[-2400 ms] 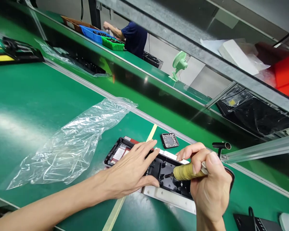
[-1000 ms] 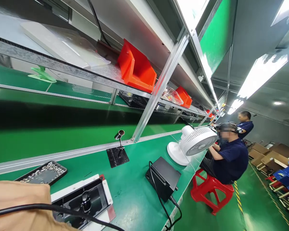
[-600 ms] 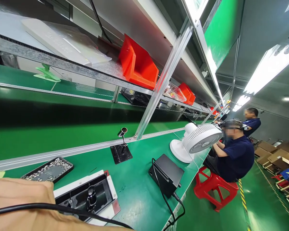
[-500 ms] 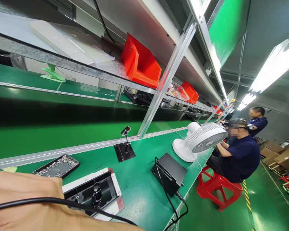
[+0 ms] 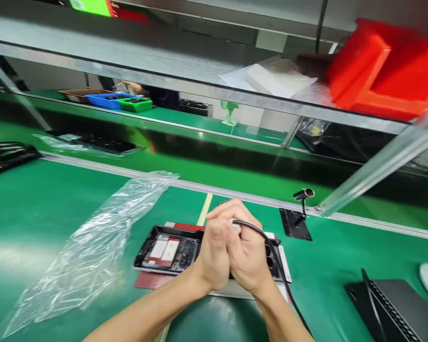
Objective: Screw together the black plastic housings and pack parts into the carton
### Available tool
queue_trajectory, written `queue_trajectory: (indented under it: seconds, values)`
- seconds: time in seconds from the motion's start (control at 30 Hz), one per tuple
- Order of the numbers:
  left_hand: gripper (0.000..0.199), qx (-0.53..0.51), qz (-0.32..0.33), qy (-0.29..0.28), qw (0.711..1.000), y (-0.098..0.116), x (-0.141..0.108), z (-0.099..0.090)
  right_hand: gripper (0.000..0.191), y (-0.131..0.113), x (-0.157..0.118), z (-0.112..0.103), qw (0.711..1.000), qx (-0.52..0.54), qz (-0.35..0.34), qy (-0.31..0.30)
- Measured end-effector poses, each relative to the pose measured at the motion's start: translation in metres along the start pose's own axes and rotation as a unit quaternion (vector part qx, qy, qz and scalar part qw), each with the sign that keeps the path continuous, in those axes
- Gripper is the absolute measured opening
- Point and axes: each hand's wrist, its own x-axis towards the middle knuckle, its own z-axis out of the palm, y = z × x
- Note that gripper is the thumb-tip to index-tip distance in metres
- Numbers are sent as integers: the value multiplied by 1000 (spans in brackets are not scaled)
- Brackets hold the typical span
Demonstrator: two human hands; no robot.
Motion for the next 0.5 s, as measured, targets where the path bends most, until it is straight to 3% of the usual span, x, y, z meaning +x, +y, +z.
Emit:
queue_trajectory:
  seconds: [0.1, 0.2, 0.5]
  values:
    - [69, -5, 46, -21, 999, 4, 5, 3, 27, 1, -2, -1, 1000, -3, -2, 5]
    - [71, 4, 48, -51, 998, 13, 10, 5, 26, 3, -3, -1, 1000, -16, -4, 2]
    - [61, 7, 45, -14, 999, 5, 8, 4, 29, 5, 0, 0, 999, -36, -8, 7]
